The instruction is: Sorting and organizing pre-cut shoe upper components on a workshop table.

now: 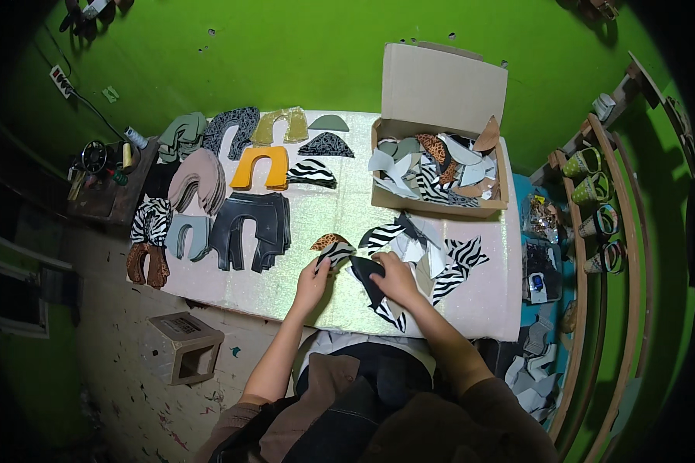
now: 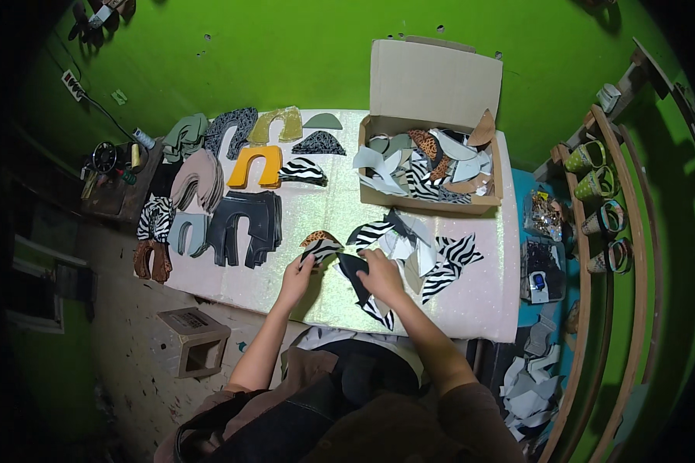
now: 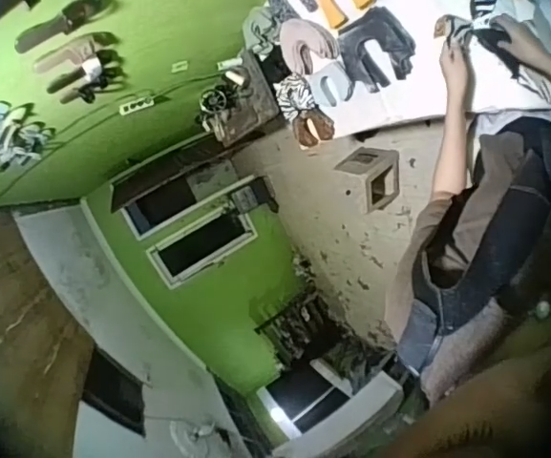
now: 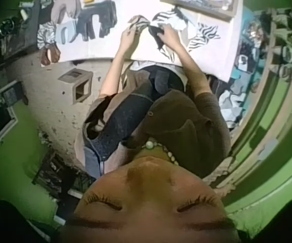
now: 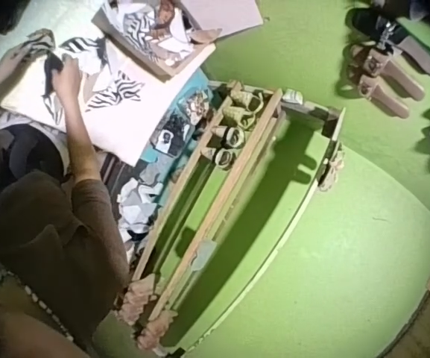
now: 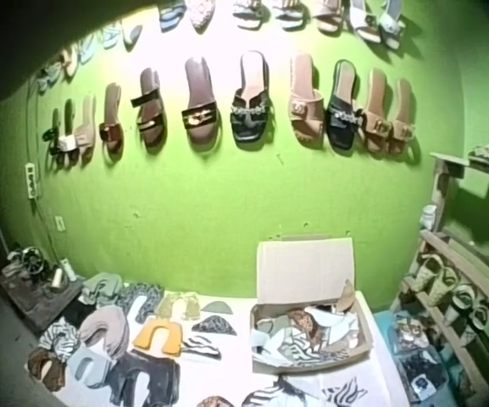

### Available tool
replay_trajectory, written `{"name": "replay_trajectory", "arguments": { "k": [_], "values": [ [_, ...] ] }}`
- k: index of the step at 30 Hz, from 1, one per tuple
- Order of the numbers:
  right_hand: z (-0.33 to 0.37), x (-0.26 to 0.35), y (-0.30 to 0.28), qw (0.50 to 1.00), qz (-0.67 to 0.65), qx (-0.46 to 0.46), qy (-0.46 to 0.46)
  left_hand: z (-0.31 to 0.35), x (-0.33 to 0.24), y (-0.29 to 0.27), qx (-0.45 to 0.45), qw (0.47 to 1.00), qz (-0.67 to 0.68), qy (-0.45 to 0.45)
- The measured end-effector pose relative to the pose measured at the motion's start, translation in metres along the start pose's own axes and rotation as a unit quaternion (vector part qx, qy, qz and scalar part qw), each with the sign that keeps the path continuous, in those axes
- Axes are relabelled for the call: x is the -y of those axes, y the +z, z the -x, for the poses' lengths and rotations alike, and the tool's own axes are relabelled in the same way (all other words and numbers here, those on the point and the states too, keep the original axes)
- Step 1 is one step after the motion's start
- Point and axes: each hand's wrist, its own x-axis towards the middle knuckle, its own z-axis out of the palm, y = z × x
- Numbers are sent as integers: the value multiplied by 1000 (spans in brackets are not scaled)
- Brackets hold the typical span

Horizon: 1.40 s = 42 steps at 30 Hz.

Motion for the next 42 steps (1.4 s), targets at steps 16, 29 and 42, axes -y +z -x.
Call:
{"name": "replay_trajectory", "arguments": {
  "k": [16, 29, 42],
  "values": [
    [-3, 15, 11, 963, 264, -36, -47, -21, -11, -53, 60, 979, 184, -66],
    [15, 43, 31, 989, 150, -4, 15, -26, 0, -70, 166, 948, 230, -143],
    [-46, 37, 29, 974, 205, -99, -2, -45, -12, -87, 166, 941, 255, -149]
  ]
}}
